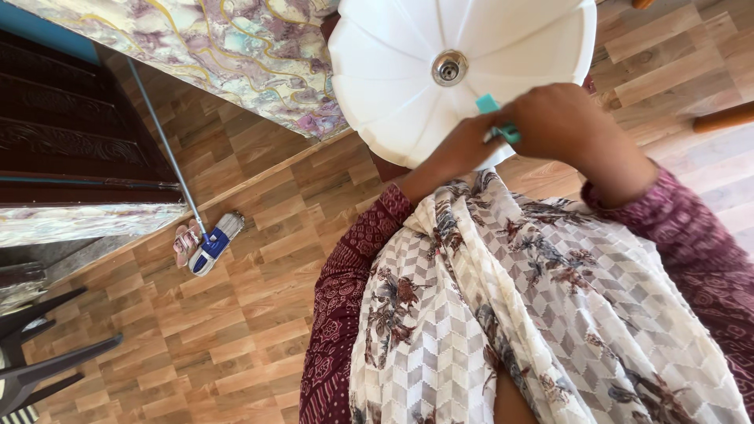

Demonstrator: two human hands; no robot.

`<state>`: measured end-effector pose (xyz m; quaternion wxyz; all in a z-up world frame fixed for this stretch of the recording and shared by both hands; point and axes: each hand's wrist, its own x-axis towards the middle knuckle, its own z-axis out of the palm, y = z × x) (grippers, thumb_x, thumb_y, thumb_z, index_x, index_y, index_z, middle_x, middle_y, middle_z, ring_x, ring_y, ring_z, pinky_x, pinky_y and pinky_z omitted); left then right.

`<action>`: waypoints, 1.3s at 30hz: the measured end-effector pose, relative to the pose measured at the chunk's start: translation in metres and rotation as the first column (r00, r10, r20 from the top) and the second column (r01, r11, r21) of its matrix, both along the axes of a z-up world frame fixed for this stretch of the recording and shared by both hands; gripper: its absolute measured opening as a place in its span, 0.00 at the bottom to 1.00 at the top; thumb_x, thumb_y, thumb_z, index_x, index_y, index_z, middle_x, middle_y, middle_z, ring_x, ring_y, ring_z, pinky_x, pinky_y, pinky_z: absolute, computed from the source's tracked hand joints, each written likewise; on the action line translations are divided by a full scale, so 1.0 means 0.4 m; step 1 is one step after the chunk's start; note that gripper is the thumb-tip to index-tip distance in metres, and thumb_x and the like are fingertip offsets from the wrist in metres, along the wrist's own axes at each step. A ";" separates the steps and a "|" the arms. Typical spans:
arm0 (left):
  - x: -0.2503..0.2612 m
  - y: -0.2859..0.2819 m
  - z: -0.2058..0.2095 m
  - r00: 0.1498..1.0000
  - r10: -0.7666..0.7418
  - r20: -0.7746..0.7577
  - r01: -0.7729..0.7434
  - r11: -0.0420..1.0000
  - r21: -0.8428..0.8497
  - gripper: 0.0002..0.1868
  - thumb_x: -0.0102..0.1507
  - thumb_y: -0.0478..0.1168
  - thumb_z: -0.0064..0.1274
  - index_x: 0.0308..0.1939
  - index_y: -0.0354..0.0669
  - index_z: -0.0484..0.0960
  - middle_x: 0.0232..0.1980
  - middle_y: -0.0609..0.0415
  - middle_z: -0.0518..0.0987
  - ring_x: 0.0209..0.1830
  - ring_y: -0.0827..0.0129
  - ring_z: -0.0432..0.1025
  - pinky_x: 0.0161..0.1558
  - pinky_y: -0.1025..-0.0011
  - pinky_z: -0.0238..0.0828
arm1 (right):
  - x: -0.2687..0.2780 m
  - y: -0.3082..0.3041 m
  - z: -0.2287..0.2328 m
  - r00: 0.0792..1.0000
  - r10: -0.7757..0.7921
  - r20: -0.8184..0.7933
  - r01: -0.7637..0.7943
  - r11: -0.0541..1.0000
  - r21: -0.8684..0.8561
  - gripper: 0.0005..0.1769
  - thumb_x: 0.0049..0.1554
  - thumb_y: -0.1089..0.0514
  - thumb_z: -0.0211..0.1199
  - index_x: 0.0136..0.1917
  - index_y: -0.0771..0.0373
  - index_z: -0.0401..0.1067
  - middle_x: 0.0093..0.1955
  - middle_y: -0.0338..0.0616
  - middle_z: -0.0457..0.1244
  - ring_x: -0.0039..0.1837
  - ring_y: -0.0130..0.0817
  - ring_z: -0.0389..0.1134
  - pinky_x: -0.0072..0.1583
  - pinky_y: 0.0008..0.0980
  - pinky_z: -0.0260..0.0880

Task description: The person scrubs the inside surface and drain of a white sink using a blue brush.

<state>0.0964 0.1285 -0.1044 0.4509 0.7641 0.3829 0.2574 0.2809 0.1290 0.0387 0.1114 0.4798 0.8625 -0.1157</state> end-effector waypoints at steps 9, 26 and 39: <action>-0.030 0.097 -0.065 0.972 0.176 -0.153 -0.175 0.984 0.023 0.23 0.65 0.42 0.56 0.65 0.46 0.75 0.55 0.43 0.84 0.54 0.48 0.79 0.58 0.55 0.74 | -0.042 0.070 -0.089 0.984 -0.001 -0.177 0.009 0.999 0.044 0.18 0.59 0.54 0.63 0.61 0.37 0.80 0.50 0.38 0.72 0.48 0.43 0.74 0.49 0.42 0.75; 0.022 0.044 -0.055 0.978 0.074 -0.197 -0.096 0.990 -0.105 0.20 0.66 0.45 0.56 0.60 0.43 0.79 0.55 0.44 0.84 0.54 0.51 0.80 0.61 0.56 0.72 | 0.037 0.076 -0.082 0.966 0.226 -0.123 -0.216 0.973 0.086 0.19 0.59 0.54 0.62 0.62 0.38 0.77 0.46 0.38 0.71 0.45 0.41 0.74 0.45 0.40 0.74; 0.092 0.040 -0.021 0.893 0.437 -0.109 -0.437 0.899 0.027 0.15 0.63 0.44 0.58 0.53 0.44 0.84 0.50 0.42 0.85 0.48 0.48 0.81 0.53 0.56 0.76 | 0.077 0.195 -0.077 0.903 0.385 -0.193 -0.389 0.921 0.019 0.12 0.55 0.55 0.61 0.52 0.44 0.80 0.49 0.40 0.71 0.50 0.46 0.73 0.49 0.47 0.74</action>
